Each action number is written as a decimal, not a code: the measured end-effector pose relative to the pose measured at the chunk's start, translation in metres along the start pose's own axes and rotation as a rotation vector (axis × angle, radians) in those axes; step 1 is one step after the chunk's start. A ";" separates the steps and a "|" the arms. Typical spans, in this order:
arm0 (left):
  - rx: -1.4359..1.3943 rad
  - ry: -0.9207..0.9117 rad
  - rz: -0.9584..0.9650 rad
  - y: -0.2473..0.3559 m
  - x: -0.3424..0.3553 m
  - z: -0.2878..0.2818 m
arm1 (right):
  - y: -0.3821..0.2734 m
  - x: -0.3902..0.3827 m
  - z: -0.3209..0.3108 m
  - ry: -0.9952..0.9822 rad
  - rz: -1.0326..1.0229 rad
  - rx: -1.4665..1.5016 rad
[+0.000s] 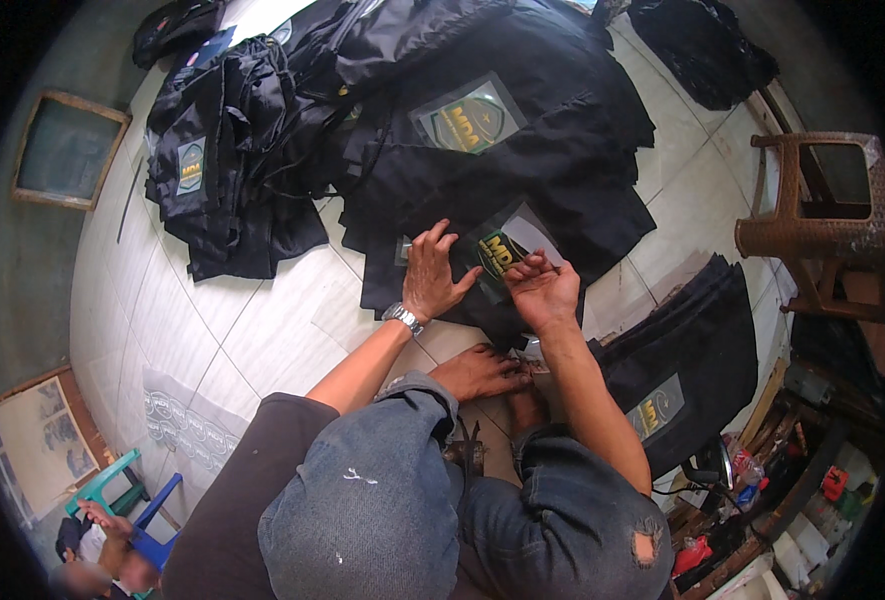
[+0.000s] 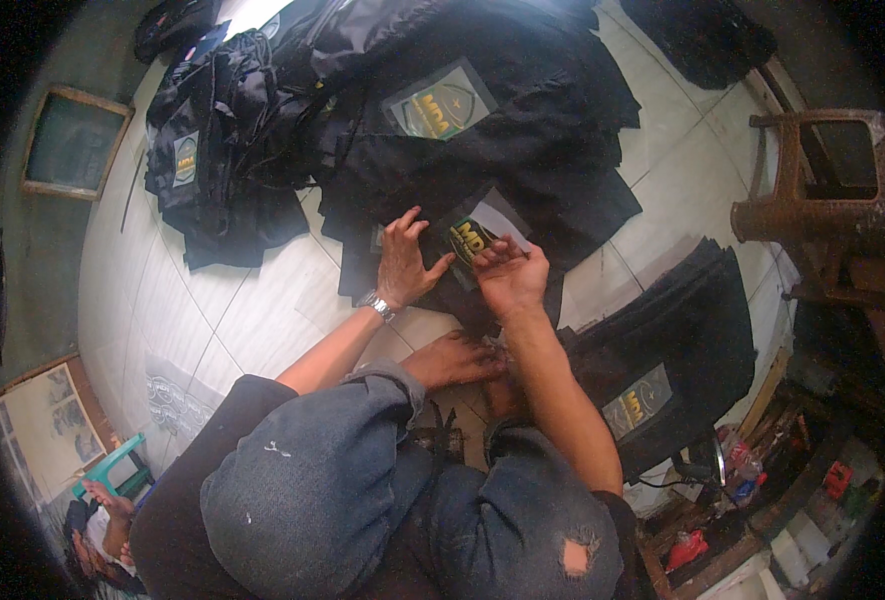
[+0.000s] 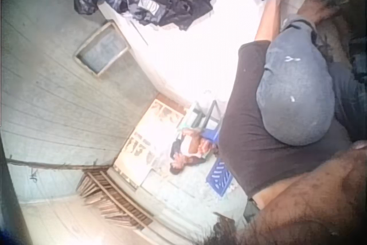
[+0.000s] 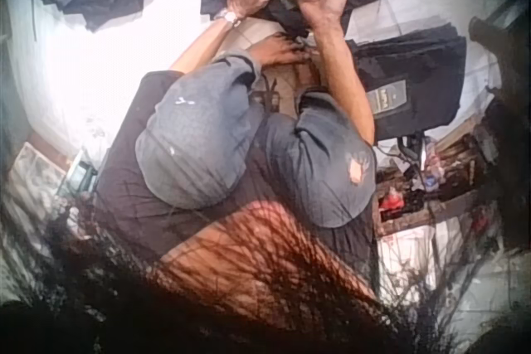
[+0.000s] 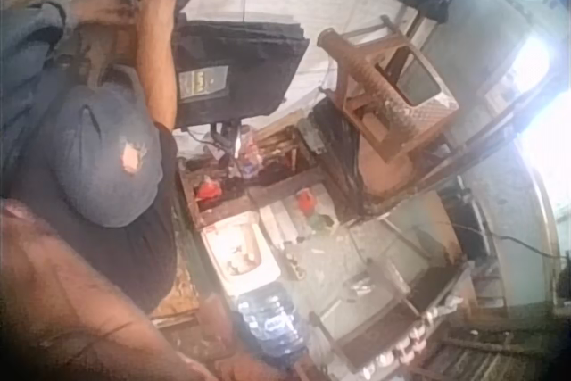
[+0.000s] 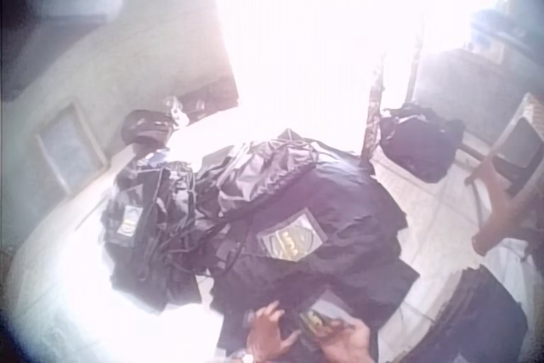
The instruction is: The person sits on the floor and repeatedly places a transparent transfer sheet with a logo onto black fabric pieces. They use a handheld iron to press the sheet, then peel it off to reveal the applied logo. The process is repeated on multiple fabric items.
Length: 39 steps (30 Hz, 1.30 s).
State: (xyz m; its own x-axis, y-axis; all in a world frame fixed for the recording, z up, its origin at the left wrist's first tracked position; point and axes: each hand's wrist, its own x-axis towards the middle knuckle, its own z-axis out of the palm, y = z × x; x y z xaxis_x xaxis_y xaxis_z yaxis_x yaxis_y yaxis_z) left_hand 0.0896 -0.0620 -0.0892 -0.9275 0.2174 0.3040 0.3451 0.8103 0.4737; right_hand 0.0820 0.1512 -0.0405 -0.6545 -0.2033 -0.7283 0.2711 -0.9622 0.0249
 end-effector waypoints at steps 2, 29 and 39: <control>0.010 0.022 0.008 0.000 0.000 0.000 | -0.003 -0.007 0.007 0.018 -0.007 0.010; 0.053 0.147 -0.177 0.017 0.050 -0.037 | -0.089 0.008 -0.051 0.859 -0.680 -0.996; -0.626 -0.363 -0.220 0.055 0.178 -0.117 | -0.122 -0.046 0.046 0.360 -1.216 -1.239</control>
State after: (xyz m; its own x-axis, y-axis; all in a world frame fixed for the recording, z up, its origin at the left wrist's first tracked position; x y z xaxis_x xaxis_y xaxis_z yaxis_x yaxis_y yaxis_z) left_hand -0.0398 -0.0420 0.0877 -0.9361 0.3396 -0.0922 0.0629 0.4191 0.9058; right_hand 0.0468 0.2694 0.0214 -0.7463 0.6642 -0.0436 0.2317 0.1978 -0.9525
